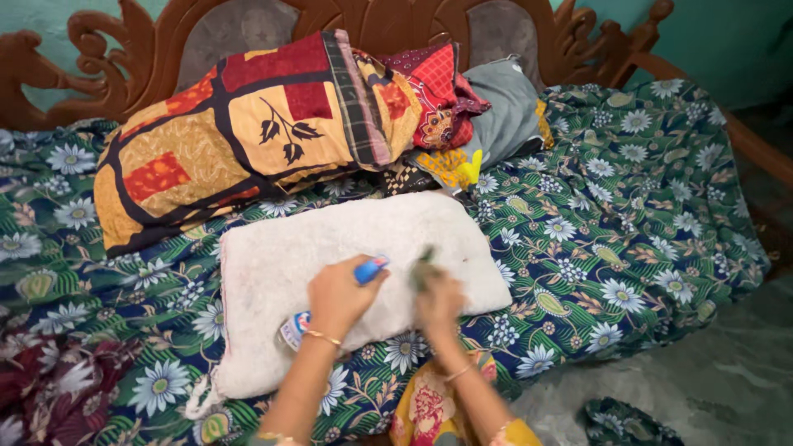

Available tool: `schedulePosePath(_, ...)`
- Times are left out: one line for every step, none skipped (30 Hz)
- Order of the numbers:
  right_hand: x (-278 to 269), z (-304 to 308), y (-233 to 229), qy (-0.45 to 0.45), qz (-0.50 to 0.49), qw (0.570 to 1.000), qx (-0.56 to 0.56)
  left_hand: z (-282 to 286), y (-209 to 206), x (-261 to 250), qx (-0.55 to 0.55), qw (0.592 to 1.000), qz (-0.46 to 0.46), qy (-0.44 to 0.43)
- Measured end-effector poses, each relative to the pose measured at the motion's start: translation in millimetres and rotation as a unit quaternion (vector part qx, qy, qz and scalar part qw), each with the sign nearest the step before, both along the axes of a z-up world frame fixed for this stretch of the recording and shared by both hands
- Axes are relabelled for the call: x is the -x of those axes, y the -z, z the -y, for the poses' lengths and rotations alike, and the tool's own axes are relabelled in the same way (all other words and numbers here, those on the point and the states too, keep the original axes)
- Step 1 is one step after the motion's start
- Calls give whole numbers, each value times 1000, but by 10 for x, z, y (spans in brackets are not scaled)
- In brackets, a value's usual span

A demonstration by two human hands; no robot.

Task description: The person cleans a white pillow on a bed by spraying a liquid from a bottle and scrubbing the surface with a green cloth. The person repeatedly applies the spray and wipes different areas of the pillow, then folds a patterned cloth at the end.

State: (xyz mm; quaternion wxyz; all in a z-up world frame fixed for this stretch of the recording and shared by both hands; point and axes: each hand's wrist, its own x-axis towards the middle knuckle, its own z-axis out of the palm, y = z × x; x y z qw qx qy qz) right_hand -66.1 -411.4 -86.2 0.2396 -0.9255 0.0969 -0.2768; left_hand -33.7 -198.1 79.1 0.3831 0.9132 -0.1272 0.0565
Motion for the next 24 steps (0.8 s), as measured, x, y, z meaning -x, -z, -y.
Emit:
schedulePosePath(-10, -288, -132, -75, -22, 997, 11, 74, 39, -30, -2, 1000, 10, 14)
schedulePosePath(80, -507, -239, -125, 19, 988, 94, 164, 89, -32, 0, 1000, 18, 23)
schedulePosePath(174, -640, -331, -175, 58, 967, 176, 232, 131, -32, 1, 999, 26, 32)
schedulePosePath(163, -601, -444, -181, 48, 968, 165, 274, 149, -51, -8, 999, 24, 31)
schedulePosePath(168, -468, -523, -188, 38, 969, 154, 308, 154, -65, -17, 999, 23, 29)
schedulePosePath(194, -283, -550, -196, 26, 970, 145, 351, 156, -62, -26, 999, 20, 28)
schedulePosePath(227, -52, -544, -134, 8, 982, 131, 388, 144, -59, -52, 998, 3, 40)
schedulePosePath(249, 224, -526, -72, -9, 991, 116, 423, 114, -62, -79, 995, -12, 52)
schedulePosePath(285, 498, -481, -31, 12, 993, 113, 472, 79, -57, -106, 992, -28, 65)
schedulePosePath(332, 718, -390, 12, 33, 993, 109, 547, 48, -41, -116, 990, -21, 76)
schedulePosePath(362, 894, -272, 54, 14, 995, 79, 637, 25, -23, -126, 988, -14, 88)
schedulePosePath(413, 1057, -149, 98, -5, 994, 49, 741, 18, -1, -136, 986, -8, 101)
schedulePosePath(452, 1174, -18, 142, -24, 989, 18, 854, 22, 14, -145, 983, -5, 110)
schedulePosePath(447, 1247, 108, 166, -19, 986, -10, 978, 33, 9, -154, 981, 0, 118)
schedulePosePath(436, 1293, 222, 189, -13, 981, -38, 1091, 56, -6, -162, 979, 4, 125)
schedulePosePath(453, 1338, 312, 210, -9, 975, -65, 1186, 100, -8, -161, 978, 24, 129)
schedulePosePath(481, 1373, 382, 201, 0, 977, -76, 1277, 153, -4, -160, 977, 44, 133)
schedulePosePath(490, 1377, 442, 192, 11, 977, -88, 1359, 200, -13, -160, 975, 65, 137)
schedulePosePath(503, 1391, 482, 183, 22, 978, -100, 1444, 242, -26, -160, 974, 67, 144)
schedulePosePath(515, 1412, 510, 175, 25, 979, -100, 1521, 284, -35, -161, 973, 68, 152)
schedulePosePath(518, 1433, 530, 168, 27, 980, -99, 1591, 319, -45, -163, 971, 70, 159)
schedulePosePath(515, 1453, 536, 160, 30, 982, -98, 1652, 344, -62, -171, 970, 80, 153)
schedulePosePath(515, 1468, 539, 160, 24, 981, -108, 1712, 363, -80, -179, 969, 89, 147)
schedulePosePath(520, 1472, 549, 162, 18, 980, -118, 1771, 384, -93, -188, 967, 99, 142)
